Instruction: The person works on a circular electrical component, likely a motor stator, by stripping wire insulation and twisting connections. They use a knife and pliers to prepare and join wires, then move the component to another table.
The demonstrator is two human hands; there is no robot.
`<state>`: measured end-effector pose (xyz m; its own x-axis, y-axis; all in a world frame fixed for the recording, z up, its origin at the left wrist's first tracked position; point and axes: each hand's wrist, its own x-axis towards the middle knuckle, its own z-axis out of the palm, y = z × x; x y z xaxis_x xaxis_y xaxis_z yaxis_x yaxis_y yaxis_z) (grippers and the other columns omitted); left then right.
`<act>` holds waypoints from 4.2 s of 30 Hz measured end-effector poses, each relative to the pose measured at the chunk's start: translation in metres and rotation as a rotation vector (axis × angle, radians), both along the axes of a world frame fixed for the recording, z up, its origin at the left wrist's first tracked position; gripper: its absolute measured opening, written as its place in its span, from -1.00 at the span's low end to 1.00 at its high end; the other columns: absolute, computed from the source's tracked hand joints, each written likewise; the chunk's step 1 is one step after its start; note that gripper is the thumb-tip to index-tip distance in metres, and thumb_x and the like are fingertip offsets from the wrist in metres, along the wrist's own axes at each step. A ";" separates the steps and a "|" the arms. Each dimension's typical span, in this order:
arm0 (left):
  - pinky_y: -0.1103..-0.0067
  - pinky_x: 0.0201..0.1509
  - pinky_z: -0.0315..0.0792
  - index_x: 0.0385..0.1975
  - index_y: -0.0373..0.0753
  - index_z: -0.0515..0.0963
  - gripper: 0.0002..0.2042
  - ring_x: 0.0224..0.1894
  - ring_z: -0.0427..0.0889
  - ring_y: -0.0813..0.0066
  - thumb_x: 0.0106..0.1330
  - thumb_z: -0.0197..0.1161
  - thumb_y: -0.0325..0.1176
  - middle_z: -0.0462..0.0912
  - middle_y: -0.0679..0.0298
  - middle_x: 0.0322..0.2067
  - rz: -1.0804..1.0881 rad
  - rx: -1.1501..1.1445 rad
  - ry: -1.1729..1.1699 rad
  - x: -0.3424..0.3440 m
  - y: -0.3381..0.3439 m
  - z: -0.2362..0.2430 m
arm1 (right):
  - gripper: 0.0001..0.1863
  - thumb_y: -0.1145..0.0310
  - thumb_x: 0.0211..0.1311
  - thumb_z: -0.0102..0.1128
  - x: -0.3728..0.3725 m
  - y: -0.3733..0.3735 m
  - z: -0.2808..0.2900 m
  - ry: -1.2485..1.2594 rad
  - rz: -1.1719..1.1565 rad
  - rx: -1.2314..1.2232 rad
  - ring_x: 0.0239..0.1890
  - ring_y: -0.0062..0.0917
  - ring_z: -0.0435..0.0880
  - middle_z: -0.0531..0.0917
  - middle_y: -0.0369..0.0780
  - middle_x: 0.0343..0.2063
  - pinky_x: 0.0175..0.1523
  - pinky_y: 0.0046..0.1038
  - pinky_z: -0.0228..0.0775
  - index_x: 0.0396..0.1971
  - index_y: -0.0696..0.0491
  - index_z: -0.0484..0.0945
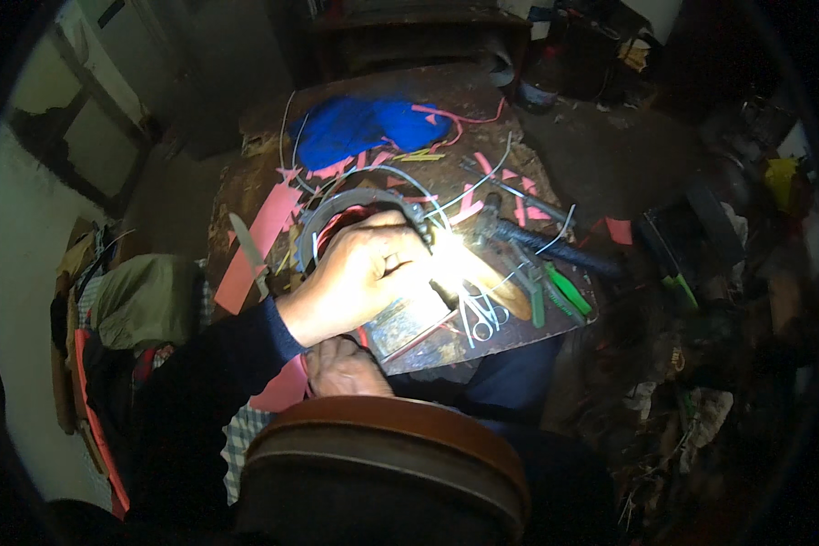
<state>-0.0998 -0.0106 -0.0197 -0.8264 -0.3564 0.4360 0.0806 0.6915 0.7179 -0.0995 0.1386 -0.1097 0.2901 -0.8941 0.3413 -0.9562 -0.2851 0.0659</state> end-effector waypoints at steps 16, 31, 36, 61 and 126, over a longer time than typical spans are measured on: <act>0.43 -0.16 0.47 -0.37 -0.33 0.60 -0.86 -0.29 0.49 0.45 0.44 0.43 -0.55 0.53 0.31 -0.44 0.010 0.172 0.007 -0.002 -0.001 -0.006 | -0.32 0.26 0.43 0.49 -0.057 0.061 0.082 -0.772 -0.126 0.702 -0.03 -0.01 0.91 0.74 0.20 0.13 0.08 -0.04 0.79 0.43 0.19 0.47; 0.57 -0.07 0.53 -0.25 -0.36 0.72 -0.93 -0.20 0.61 0.64 0.51 0.45 -0.52 0.62 0.35 -0.22 -0.008 0.435 -0.084 -0.003 -0.003 -0.003 | -0.29 0.27 0.24 0.71 -0.227 0.124 0.056 -0.916 -0.651 0.257 -0.08 -0.14 0.82 0.74 -0.04 -0.08 0.05 -0.18 0.69 0.29 0.13 0.51; 0.56 -0.03 0.58 -0.11 -0.36 0.81 -0.91 -0.13 0.68 0.63 0.51 0.51 -0.50 0.69 0.36 -0.14 -0.015 0.613 -0.107 -0.003 -0.003 -0.001 | -0.45 0.33 0.28 0.60 -0.191 0.074 0.059 -0.687 -0.407 0.193 -0.17 0.01 0.78 0.70 0.01 -0.15 -0.08 -0.02 0.64 0.19 0.12 0.55; 0.52 0.05 0.54 0.07 -0.37 0.80 -0.81 -0.07 0.65 0.53 0.58 0.39 -0.48 0.66 0.27 -0.07 -0.105 0.649 -0.136 -0.002 -0.009 -0.006 | -0.45 -0.07 0.38 0.57 -0.177 0.024 0.093 -0.357 -0.358 0.153 -0.38 -0.03 0.82 0.75 0.01 -0.27 -0.28 -0.06 0.68 0.00 0.10 0.62; 0.56 -0.01 0.53 0.03 -0.35 0.76 -0.86 -0.13 0.63 0.58 0.64 0.35 -0.46 0.63 0.32 -0.17 -0.161 0.534 -0.144 -0.002 -0.010 -0.004 | -0.62 0.06 0.72 0.23 -0.165 0.045 0.108 -1.638 -0.464 0.648 -0.47 -0.58 0.58 0.63 -0.26 -0.50 -0.30 -0.43 0.43 -0.08 0.14 0.62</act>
